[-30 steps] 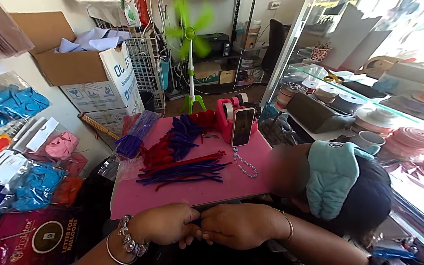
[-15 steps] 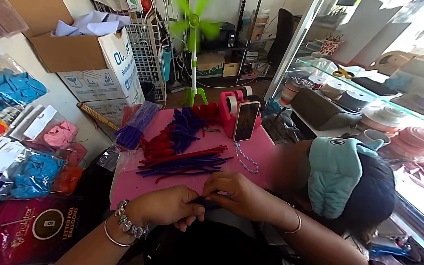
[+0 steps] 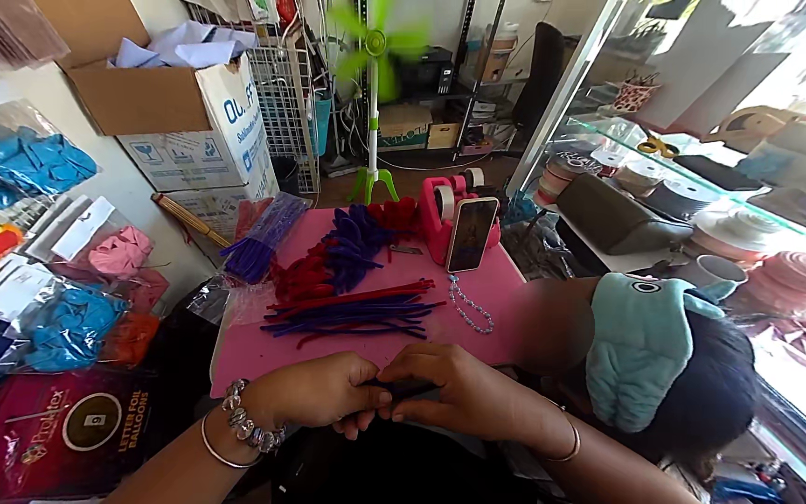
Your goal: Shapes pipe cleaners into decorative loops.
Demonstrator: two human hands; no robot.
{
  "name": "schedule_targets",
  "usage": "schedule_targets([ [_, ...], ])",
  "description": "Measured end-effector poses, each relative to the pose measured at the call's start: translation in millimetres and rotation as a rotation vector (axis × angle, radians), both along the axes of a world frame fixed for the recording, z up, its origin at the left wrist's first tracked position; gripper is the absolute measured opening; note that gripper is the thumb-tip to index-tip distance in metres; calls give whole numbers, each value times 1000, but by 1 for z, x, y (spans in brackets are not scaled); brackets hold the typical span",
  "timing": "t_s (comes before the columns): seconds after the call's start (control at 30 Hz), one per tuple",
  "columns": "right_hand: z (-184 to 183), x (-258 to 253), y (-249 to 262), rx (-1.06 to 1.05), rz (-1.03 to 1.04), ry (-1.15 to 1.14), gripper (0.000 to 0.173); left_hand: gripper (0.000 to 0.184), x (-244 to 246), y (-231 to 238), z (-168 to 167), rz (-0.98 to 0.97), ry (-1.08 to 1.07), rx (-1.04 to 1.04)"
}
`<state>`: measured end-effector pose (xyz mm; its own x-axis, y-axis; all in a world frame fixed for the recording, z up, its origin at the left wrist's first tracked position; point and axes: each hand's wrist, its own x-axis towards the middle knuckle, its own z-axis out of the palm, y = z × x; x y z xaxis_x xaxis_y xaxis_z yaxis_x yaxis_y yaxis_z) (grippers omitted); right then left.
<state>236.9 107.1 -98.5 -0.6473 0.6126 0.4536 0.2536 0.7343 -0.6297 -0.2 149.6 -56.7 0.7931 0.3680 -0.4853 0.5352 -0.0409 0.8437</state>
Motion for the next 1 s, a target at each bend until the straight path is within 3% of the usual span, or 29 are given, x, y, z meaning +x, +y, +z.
schedule_targets([
  [0.3, -7, -8, -4, 49, -73, 97, 13, 23, -1, 1, 2, -26, 30, 10],
  [0.47, -9, -9, -6, -50, -75, 173, 11, 24, -3, 0, 3, -38, -1, -13],
  [0.57, -9, -7, -5, -126, -146, 276, 14, 45, -19, 4, -2, 66, -213, 23],
  [0.63, -10, -7, -5, -151, -258, 393, 15, 71, -31, 8, -12, 267, -398, -65],
  [0.67, -11, -8, -4, -151, -313, 458, 16, 73, -31, 7, -18, 404, -477, -123],
  [0.73, -17, -13, -1, -133, -393, 558, 18, 52, -21, -3, -32, 630, -559, -109],
  [0.8, -23, -19, 1, -108, -434, 617, 19, 24, -3, -18, -50, 723, -651, -35],
  [1.0, -37, -34, -2, 13, -464, 614, 18, 16, 47, -47, -69, 1062, -943, -46],
])
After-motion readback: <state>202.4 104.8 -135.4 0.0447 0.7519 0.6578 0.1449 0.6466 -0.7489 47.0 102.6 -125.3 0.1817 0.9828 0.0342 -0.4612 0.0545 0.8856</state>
